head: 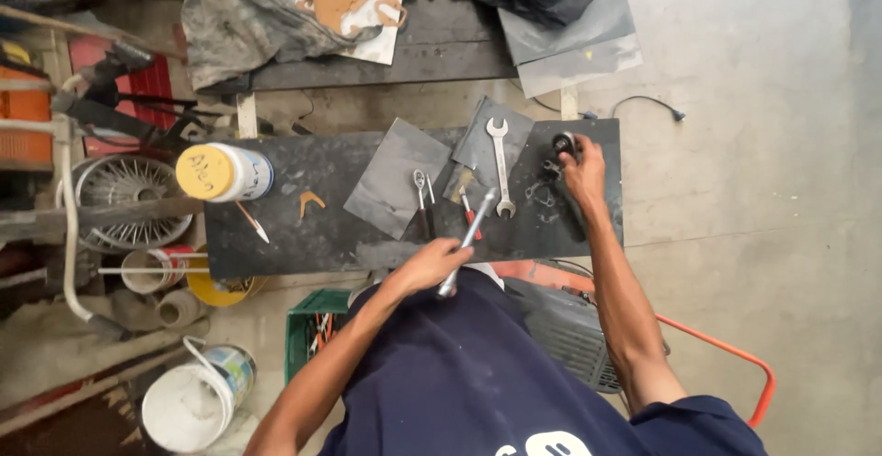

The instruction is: Fabricating a custom gasket by cutting material and fitting it to an engine component at a repair bench.

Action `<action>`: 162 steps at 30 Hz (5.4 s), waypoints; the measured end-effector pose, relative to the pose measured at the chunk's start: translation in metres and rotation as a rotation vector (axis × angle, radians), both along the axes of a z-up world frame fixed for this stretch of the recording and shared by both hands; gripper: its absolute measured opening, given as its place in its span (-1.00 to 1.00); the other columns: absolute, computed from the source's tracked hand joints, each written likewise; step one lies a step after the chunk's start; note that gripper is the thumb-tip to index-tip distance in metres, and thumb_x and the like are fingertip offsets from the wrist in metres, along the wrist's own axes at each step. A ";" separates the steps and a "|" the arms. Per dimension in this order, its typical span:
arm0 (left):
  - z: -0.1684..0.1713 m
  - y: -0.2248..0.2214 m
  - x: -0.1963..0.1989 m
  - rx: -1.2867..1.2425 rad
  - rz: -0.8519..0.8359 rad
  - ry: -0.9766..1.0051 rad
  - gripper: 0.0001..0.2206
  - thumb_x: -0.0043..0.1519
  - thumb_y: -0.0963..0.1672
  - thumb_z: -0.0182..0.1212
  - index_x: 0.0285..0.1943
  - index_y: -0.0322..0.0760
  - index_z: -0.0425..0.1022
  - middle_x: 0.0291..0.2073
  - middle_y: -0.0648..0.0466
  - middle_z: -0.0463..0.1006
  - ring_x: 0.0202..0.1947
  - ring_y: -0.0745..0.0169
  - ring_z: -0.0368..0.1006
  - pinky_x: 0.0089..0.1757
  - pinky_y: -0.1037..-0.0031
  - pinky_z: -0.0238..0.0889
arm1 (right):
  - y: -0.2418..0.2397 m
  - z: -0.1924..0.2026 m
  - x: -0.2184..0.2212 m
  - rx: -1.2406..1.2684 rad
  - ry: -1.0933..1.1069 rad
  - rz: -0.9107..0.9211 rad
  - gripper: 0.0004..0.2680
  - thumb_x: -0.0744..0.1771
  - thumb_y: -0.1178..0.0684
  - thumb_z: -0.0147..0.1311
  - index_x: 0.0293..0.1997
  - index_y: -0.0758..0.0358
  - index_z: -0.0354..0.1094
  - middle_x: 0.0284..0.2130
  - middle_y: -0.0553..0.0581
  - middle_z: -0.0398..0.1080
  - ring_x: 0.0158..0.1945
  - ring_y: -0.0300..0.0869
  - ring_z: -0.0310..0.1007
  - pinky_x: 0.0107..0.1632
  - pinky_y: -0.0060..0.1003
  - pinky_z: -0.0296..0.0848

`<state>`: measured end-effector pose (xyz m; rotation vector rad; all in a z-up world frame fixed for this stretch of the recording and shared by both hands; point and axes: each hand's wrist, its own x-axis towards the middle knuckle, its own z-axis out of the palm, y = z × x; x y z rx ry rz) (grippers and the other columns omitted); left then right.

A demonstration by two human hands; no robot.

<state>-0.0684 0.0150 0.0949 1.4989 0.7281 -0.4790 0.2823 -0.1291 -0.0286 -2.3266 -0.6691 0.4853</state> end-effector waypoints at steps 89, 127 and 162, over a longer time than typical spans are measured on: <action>-0.032 0.049 -0.026 -0.079 0.574 -0.031 -0.71 0.40 -0.02 0.02 -0.25 -0.30 0.46 -0.58 0.08 0.35 -0.65 0.36 0.28 -0.59 0.59 0.20 | -0.082 -0.039 -0.001 -0.045 -0.108 -0.311 -0.84 0.44 -0.07 0.06 -0.04 0.18 0.43 -0.30 0.29 0.50 -0.16 0.25 0.53 -0.11 0.11 0.43; -0.083 0.130 -0.117 -0.096 0.988 0.018 -0.74 0.35 -0.02 0.12 -0.30 -0.25 0.41 -0.57 0.02 0.50 -0.70 0.27 0.33 -0.64 0.48 0.12 | 0.209 0.059 -0.017 0.287 -0.299 -0.207 -0.84 0.36 0.15 0.05 0.03 0.30 0.41 -0.11 0.26 0.45 -0.06 0.04 0.46 -0.02 -0.14 0.45; 0.047 0.159 -0.055 0.323 0.623 -0.259 -0.66 0.30 0.13 0.03 -0.05 -0.06 0.53 -0.19 0.16 0.57 -0.14 0.35 0.48 0.00 0.46 0.29 | 0.167 0.230 -0.234 0.434 0.367 0.001 -0.37 0.09 0.08 0.46 0.31 0.03 0.30 0.14 0.03 0.47 0.23 -0.20 0.41 0.34 -0.29 0.26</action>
